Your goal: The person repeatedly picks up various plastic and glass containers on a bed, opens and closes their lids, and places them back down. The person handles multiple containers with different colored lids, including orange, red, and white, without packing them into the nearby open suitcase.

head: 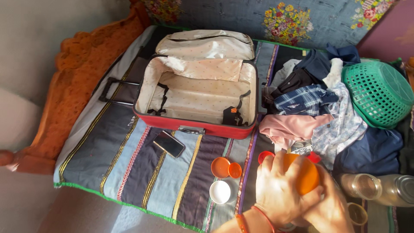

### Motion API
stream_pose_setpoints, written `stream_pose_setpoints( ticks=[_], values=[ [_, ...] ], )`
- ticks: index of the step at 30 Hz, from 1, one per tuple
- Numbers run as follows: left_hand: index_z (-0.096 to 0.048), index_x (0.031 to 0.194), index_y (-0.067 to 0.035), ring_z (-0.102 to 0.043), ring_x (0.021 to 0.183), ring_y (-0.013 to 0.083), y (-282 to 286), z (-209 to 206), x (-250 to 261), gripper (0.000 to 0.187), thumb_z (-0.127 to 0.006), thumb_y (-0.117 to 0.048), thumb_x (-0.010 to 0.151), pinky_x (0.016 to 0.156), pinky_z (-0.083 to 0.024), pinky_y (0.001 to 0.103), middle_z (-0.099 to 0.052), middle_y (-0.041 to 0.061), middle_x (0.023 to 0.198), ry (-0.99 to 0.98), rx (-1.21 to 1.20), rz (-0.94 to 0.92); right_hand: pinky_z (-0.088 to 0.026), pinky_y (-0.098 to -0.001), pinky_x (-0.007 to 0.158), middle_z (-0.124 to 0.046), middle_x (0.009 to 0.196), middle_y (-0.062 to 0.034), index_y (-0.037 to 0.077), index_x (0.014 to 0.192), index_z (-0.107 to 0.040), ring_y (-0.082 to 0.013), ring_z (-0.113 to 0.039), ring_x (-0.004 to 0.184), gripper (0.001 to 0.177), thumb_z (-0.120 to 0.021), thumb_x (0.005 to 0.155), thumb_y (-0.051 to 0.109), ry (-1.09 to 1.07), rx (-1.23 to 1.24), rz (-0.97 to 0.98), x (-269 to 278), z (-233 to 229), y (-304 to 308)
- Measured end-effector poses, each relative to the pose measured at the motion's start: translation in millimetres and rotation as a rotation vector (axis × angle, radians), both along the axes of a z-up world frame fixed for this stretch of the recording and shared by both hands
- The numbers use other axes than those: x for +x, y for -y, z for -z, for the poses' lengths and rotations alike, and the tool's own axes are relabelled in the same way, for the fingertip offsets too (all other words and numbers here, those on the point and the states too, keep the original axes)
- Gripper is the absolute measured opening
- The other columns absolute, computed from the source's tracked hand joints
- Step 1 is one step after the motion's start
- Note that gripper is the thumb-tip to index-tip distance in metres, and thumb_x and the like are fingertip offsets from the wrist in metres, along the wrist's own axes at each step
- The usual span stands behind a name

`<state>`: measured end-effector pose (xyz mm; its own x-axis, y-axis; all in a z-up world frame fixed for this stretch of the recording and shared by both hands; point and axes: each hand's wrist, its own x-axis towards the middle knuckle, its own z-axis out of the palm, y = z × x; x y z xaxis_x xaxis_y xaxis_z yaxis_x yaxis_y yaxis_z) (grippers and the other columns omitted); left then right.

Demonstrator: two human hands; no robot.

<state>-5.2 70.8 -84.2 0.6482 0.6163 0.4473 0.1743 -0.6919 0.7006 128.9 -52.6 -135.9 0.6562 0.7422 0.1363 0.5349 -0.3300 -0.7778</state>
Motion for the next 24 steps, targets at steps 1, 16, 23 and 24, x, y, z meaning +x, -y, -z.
stream_pose_setpoints(
  ticks=[1, 16, 23, 24],
  values=[
    [-0.065, 0.135, -0.012, -0.059, 0.118, 0.0454, 1, 4, 0, 0.069, -0.073, -0.06, 0.087, 0.102, -0.048, 0.056, -0.059, 0.03, 0.138, -0.025, 0.011, 0.011, -0.047, -0.0383, 0.105, -0.058, 0.14, -0.0152, 0.007, 0.151, -0.037, -0.0262, -0.058, 0.13, 0.101, -0.083, 0.062, 0.02, -0.007, 0.02, 0.016, -2, 7, -1],
    [-0.06, 0.141, -0.027, -0.055, 0.133, 0.0413, -61, 33, 36, 0.065, -0.069, -0.057, 0.084, 0.105, -0.045, 0.054, -0.055, 0.019, 0.15, 0.034, 0.39, 0.677, -0.052, -0.0399, 0.097, -0.056, 0.136, -0.0164, 0.005, 0.148, -0.035, -0.0259, -0.06, 0.123, 0.104, -0.087, 0.06, 0.025, -0.263, 0.179, -0.004, 1, 17, -3],
    [-0.063, 0.141, -0.021, -0.054, 0.132, 0.0426, -52, 21, 54, 0.057, -0.057, -0.054, 0.095, 0.104, -0.043, 0.056, -0.058, 0.019, 0.147, -0.169, 0.305, 0.523, -0.053, -0.0391, 0.098, -0.062, 0.125, -0.0137, 0.006, 0.13, -0.052, -0.0281, -0.064, 0.12, 0.073, -0.084, 0.066, 0.021, 0.191, 0.176, -0.009, -1, -7, -28],
    [-0.063, 0.142, -0.02, -0.053, 0.131, 0.0441, -44, 17, 54, 0.058, -0.056, -0.055, 0.096, 0.103, -0.042, 0.056, -0.057, 0.02, 0.145, -0.232, 0.261, 0.499, -0.051, -0.04, 0.1, -0.062, 0.127, -0.0155, 0.004, 0.132, -0.052, -0.0307, -0.063, 0.12, 0.07, -0.082, 0.071, 0.02, 0.067, 0.253, 0.001, -6, -6, -29]
  ],
)
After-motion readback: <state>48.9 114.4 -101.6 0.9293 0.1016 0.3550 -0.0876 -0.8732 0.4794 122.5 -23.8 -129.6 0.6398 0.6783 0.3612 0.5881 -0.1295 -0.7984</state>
